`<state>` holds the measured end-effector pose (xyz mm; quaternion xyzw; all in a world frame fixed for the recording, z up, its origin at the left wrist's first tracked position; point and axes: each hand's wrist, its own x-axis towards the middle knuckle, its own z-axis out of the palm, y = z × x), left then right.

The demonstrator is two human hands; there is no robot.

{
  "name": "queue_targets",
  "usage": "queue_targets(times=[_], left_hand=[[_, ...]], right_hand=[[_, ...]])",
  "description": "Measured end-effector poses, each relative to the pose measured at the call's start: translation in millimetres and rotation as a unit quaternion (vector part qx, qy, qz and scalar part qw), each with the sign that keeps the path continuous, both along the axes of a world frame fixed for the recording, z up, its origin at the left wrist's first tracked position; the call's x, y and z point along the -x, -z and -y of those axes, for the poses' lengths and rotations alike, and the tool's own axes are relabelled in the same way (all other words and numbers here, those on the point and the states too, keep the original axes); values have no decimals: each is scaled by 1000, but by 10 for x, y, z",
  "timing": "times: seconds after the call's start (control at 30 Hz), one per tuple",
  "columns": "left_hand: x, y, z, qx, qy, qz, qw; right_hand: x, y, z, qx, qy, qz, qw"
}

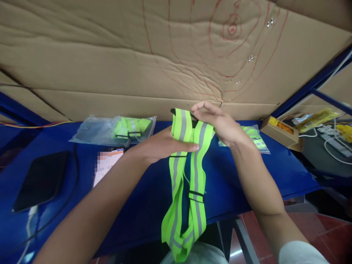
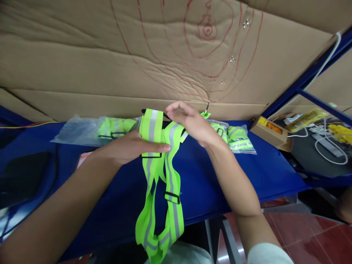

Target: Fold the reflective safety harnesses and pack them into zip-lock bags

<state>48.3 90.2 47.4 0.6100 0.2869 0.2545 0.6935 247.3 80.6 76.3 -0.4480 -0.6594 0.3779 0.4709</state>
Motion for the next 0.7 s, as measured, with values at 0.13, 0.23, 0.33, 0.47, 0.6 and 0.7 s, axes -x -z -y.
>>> queue_targets(times=[0.13, 0.23, 0.33, 0.47, 0.6, 0.7], left_hand=[[-18, -2, -19, 31, -33, 5, 999], [-6, -6, -31, 17, -37, -9, 999], [9, 21, -37, 59, 11, 22, 998], [-64, 91, 23, 194, 118, 162, 960], [-211, 116, 163, 210, 167, 224, 937], [-241, 77, 224, 174, 159, 139, 962]], right_hand=[[44, -27, 83, -140, 19, 190, 972], [96, -95, 200, -125, -40, 281, 951], [132, -107, 218, -109, -32, 313, 943], [48, -88, 109, -177, 48, 282, 942], [-83, -126, 63, -216, 116, 270, 931], [-145, -161, 85, -145, 16, 262, 954]])
